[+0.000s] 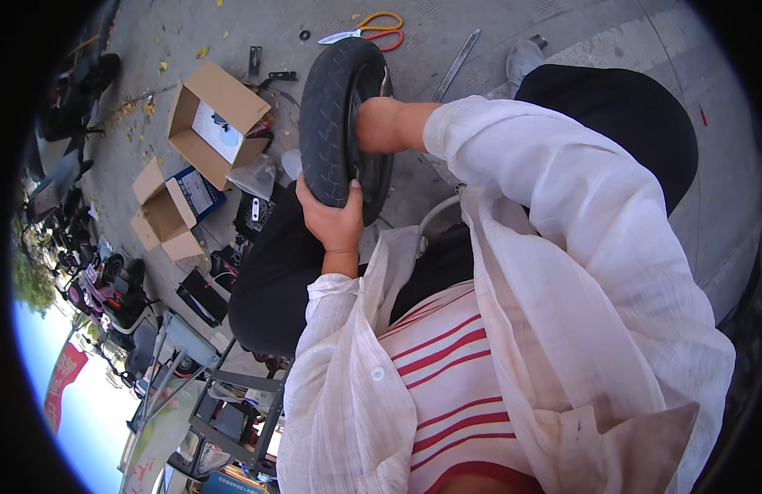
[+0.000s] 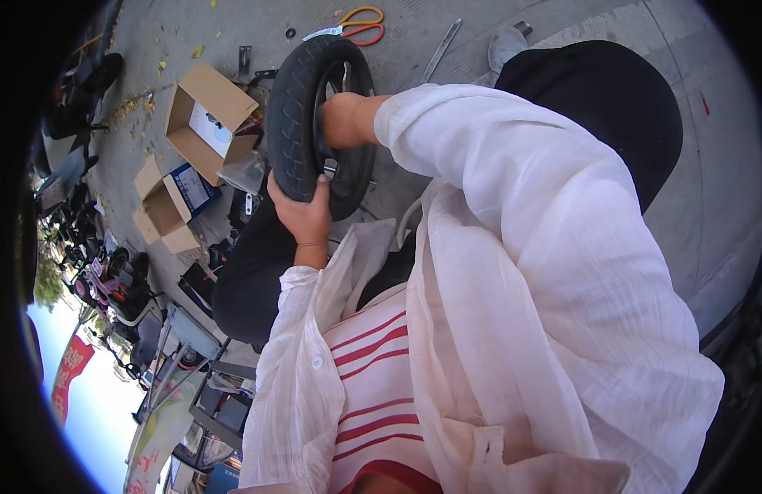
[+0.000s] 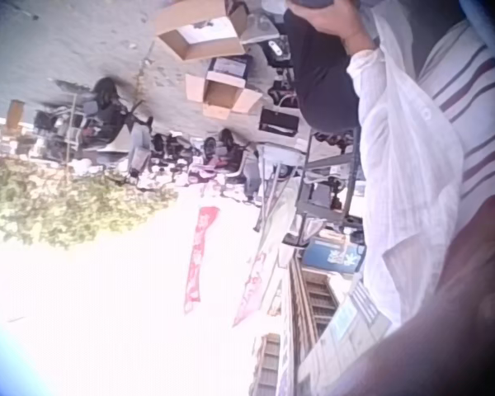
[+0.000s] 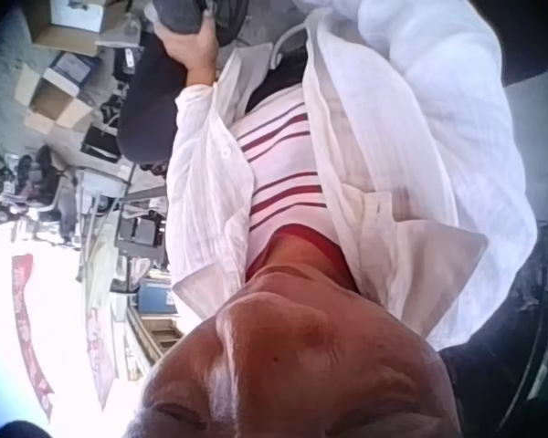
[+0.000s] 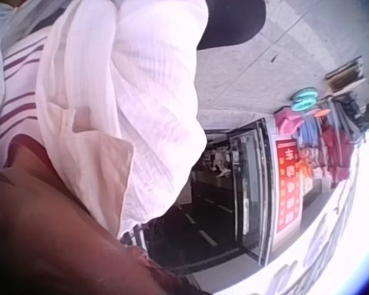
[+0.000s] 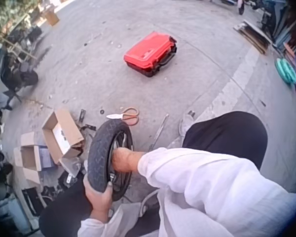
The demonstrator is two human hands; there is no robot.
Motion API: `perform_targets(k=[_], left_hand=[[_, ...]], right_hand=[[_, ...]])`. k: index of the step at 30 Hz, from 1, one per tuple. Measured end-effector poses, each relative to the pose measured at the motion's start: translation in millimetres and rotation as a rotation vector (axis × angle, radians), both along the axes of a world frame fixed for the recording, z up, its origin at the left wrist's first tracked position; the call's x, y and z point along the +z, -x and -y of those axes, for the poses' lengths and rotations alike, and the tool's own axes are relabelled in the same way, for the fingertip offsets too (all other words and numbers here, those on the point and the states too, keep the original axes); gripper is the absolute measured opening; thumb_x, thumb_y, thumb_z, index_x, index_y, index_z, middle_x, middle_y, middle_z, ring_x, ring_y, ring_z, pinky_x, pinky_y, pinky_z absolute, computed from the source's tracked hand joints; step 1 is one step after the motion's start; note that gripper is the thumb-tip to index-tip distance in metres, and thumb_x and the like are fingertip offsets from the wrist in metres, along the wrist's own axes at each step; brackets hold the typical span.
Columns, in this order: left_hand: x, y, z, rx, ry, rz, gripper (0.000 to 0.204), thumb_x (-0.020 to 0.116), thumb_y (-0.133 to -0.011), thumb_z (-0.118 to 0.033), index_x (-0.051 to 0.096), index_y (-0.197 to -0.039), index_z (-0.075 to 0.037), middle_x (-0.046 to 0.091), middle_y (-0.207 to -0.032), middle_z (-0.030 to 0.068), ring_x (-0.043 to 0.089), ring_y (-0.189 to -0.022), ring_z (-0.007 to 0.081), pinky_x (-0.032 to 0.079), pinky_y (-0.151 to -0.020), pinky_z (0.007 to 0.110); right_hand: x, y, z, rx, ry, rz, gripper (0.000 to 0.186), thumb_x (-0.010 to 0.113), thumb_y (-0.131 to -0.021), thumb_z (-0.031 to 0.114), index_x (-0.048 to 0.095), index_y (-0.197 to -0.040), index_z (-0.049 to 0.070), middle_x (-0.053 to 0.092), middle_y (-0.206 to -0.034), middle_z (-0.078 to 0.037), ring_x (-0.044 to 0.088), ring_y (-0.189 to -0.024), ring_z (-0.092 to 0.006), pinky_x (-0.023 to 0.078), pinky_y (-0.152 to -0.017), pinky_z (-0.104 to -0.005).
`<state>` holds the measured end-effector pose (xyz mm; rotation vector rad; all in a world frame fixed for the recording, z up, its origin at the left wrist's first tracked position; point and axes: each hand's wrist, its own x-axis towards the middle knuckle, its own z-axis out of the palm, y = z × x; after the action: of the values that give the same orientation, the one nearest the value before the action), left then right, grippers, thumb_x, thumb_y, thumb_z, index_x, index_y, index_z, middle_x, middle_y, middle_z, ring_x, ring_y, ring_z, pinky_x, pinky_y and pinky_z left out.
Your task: The person uses tire levers to pry a tire off a small wheel rim. They repeatedly insert the levers between the tire bead and rim, lever the bead over the rim edge, and rotate the wheel to continue the removal process.
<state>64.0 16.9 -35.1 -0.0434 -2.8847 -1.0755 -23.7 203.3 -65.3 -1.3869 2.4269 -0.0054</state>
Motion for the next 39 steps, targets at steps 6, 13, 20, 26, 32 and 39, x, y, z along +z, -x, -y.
perform_targets(k=[6, 13, 20, 26, 32, 39], left_hand=[[-2.8, 19.5, 10.6, 0.096, -0.044, 0.009, 0.077, 0.082, -0.071, -0.028, 0.046, -0.128, 0.007, 0.061, -0.115, 0.0228, 0.061, -0.105, 0.0346, 0.046, -0.093, 0.039], [3.4, 78.6, 32.8, 0.141, 0.000, 0.108, 0.070, 0.082, -0.073, -0.037, 0.054, -0.122, 0.005, 0.065, -0.107, 0.0206, 0.064, -0.098, 0.0310, 0.047, -0.090, 0.038], [-6.1, 123.7, 34.2, 0.222, 0.013, 0.170, 0.067, 0.081, -0.072, -0.040, 0.060, -0.118, 0.005, 0.067, -0.109, 0.0203, 0.065, -0.099, 0.0329, 0.047, -0.090, 0.038], [-9.6, 137.4, 40.2, 0.383, -0.178, 0.317, 0.064, 0.080, -0.075, -0.036, 0.059, -0.120, 0.005, 0.067, -0.113, 0.0183, 0.064, -0.102, 0.0309, 0.046, -0.094, 0.036], [3.2, 142.3, 27.4, 0.203, -0.482, 0.276, 0.085, 0.078, -0.078, -0.042, 0.042, -0.137, 0.007, 0.054, -0.129, 0.0235, 0.055, -0.117, 0.0300, 0.040, -0.102, 0.034], [-9.4, 93.2, -15.2, 0.207, -0.458, 0.267, 0.089, 0.084, -0.074, -0.036, 0.039, -0.136, 0.010, 0.052, -0.129, 0.0219, 0.055, -0.115, 0.0272, 0.040, -0.102, 0.034]], right_hand=[[-15.4, -27.6, -19.3, -0.280, -0.029, 0.319, 0.031, 0.060, -0.091, 0.035, 0.074, -0.100, 0.010, 0.072, -0.104, -0.009, 0.068, -0.100, -0.0276, 0.053, -0.083, -0.0409], [-23.3, -90.3, -16.6, -0.786, -0.023, 0.721, 0.054, 0.047, -0.095, 0.054, 0.072, -0.102, 0.006, 0.070, -0.107, -0.015, 0.066, -0.102, -0.0333, 0.050, -0.085, -0.0453], [-21.0, -148.7, 22.4, -1.130, 0.203, 0.994, 0.059, 0.043, -0.097, 0.055, 0.070, -0.102, 0.002, 0.068, -0.104, -0.022, 0.064, -0.099, -0.0397, 0.049, -0.085, -0.0478], [-17.8, -151.3, 4.7, -1.160, 0.237, 0.979, 0.070, 0.038, -0.095, 0.063, 0.071, -0.097, 0.002, 0.068, -0.103, -0.023, 0.064, -0.099, -0.0396, 0.048, -0.086, -0.0481], [-30.1, -146.2, -13.2, -1.172, 0.292, 0.928, 0.077, 0.039, -0.091, 0.069, 0.071, -0.103, 0.000, 0.068, -0.105, -0.022, 0.063, -0.103, -0.0382, 0.048, -0.091, -0.0447], [-35.1, -137.7, -15.7, -1.278, 0.475, 0.997, 0.082, 0.038, -0.090, 0.072, 0.073, -0.094, -0.002, 0.067, -0.106, -0.024, 0.062, -0.103, -0.0396, 0.046, -0.093, -0.0444]])
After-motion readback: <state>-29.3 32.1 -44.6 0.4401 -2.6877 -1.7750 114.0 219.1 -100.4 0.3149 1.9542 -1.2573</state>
